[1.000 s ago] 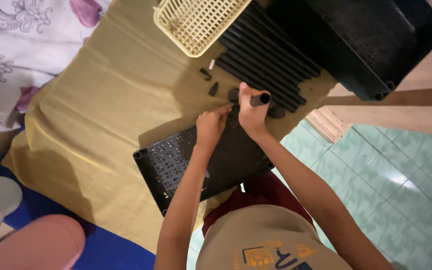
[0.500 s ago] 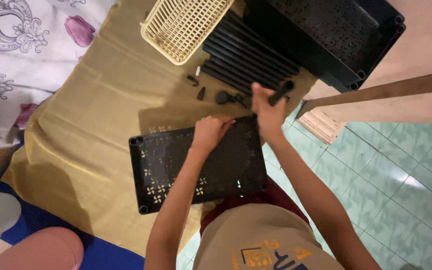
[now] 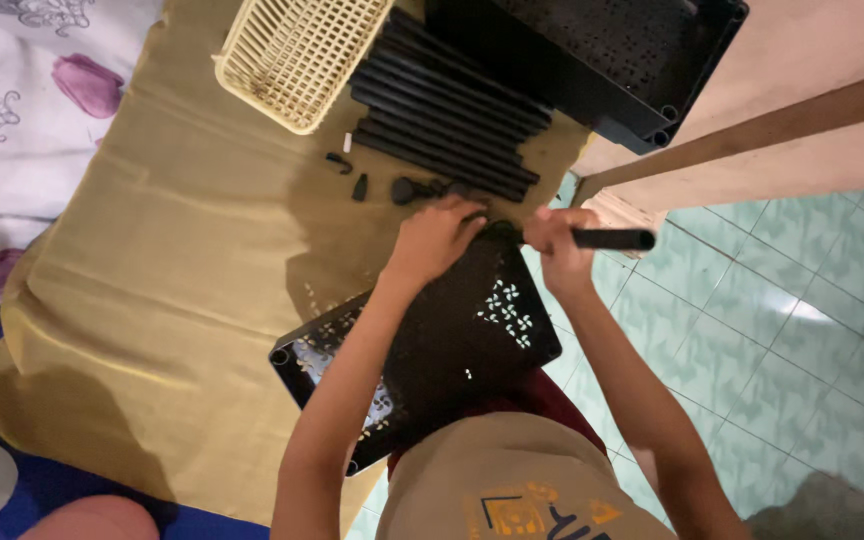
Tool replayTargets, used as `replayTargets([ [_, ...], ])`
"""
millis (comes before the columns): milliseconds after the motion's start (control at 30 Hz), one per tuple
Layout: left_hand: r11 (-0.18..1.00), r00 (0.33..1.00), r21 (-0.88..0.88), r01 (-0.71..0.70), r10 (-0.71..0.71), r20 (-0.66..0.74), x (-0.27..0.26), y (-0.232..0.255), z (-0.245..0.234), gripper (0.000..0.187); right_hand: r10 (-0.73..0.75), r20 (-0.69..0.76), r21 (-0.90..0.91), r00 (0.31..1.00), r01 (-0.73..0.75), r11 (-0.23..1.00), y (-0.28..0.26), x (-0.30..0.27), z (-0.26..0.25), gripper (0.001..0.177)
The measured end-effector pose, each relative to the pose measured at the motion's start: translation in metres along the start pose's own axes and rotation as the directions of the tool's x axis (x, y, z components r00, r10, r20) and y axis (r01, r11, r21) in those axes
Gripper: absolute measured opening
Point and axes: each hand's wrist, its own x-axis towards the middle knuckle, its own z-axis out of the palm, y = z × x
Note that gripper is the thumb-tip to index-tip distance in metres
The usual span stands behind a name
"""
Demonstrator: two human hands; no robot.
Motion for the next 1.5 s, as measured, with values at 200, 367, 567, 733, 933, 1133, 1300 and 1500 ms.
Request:
replayTargets([
  [200, 0.911, 0.901, 0.003, -0.411, 0.406, 0.155, 0.055, -0.021, 0.026, 0.032, -0.005, 0.045, -0.433, 0.999, 0.024, 0.901, -0.006, -0.024, 0.012, 0.052],
  [367, 0.852, 0.845, 0.179, -0.492, 0.418, 0.333, 0.065, -0.017, 0.053, 0.035, -0.047, 0.005, -0.434, 0.999, 0.045, 0.9, -0.018, -0.057, 0.028, 0.043],
  [567, 0.767, 0.823, 0.304, -0.565, 0.549, 0.146, 0.054, -0.045, 0.075, 0.041, -0.031, -0.026, -0.386, 0.999, 0.018, 0.922, -0.031, -0.093, 0.033, 0.05],
  [733, 0.809, 0.89, 0.384, -0.446, 0.446, 0.096, 0.04, -0.082, 0.064, 0.047, -0.102, -0.139, -0.433, 0.985, 0.032, 0.901, -0.031, -0.111, 0.01, 0.044],
  [933, 0.842, 0.937, 0.422, -0.336, 0.346, 0.055, 0.025, -0.124, 0.02, 0.048, -0.177, -0.34, -0.291, 0.924, 0.076, 0.954, -0.051, -0.101, -0.034, 0.036],
  [1133, 0.868, 0.949, 0.491, -0.068, 0.208, -0.235, 0.011, -0.15, -0.024, 0.039, -0.192, -0.291, -0.314, 0.937, 0.096, 0.945, -0.068, -0.048, -0.046, 0.05],
  [1300, 0.894, 0.875, 0.447, -0.032, 0.241, -0.419, -0.006, -0.128, -0.04, 0.048, -0.142, -0.284, -0.253, 0.948, 0.069, 0.965, -0.053, -0.005, -0.048, 0.051],
  [1500, 0.997, 0.962, 0.035, -0.07, 0.077, -0.264, -0.001, -0.092, -0.035, 0.04, -0.129, -0.338, -0.237, 0.932, 0.048, 0.97, -0.036, 0.025, -0.059, 0.048],
])
